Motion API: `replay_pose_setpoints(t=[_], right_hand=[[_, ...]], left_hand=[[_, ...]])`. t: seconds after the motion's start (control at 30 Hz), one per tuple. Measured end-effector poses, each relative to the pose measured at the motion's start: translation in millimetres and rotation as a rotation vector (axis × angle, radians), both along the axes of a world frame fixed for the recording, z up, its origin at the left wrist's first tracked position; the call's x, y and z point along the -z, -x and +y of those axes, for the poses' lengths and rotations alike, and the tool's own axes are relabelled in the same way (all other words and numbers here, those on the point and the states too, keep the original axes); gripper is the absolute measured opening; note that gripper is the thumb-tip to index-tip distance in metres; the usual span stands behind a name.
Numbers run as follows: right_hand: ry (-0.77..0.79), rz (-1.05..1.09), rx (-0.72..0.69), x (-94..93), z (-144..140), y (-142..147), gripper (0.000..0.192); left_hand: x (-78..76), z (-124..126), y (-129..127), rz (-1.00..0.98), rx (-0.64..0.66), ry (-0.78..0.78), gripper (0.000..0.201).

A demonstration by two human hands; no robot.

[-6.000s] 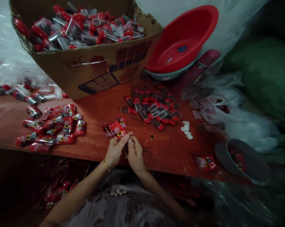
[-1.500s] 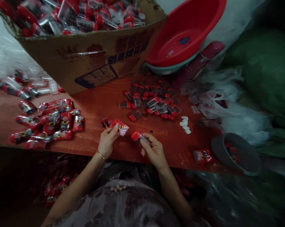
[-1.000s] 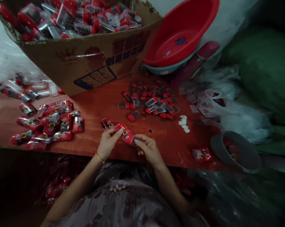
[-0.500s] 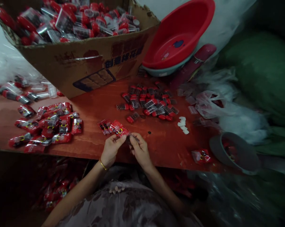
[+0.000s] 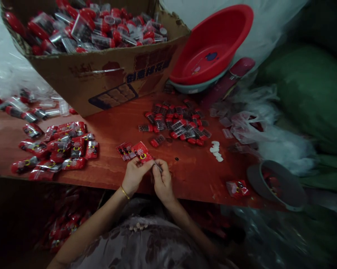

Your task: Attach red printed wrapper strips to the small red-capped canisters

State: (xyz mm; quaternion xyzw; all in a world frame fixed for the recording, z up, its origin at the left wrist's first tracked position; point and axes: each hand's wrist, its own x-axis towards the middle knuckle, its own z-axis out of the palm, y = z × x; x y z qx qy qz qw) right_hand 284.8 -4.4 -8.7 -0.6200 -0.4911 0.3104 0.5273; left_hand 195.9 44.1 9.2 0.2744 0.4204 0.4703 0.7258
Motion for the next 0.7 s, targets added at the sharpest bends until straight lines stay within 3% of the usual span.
replay_pose_setpoints(t=[0.2, 0.5, 0.6, 0.7], right_hand=[[0.016, 0.165, 0.036, -1.1, 0, 7, 0.021], [0.012, 0.071, 0.128, -6.4, 2, 11, 0.019], [0.031, 0.147, 0.07, -2.3, 3, 14, 0.02], [0.077, 0.259, -0.004, 2.2, 4, 14, 0.022]], left_hand=[[-3.3, -5, 1, -0.002, 0.068, -0.04, 0.026], [1.8, -13, 1, 0.032, 0.079, -0.026, 0.03], [1.0, -14, 3, -0.003, 0.098, -0.036, 0.032], [-3.3, -8, 8, -0.035, 0.0, -0.077, 0.033]])
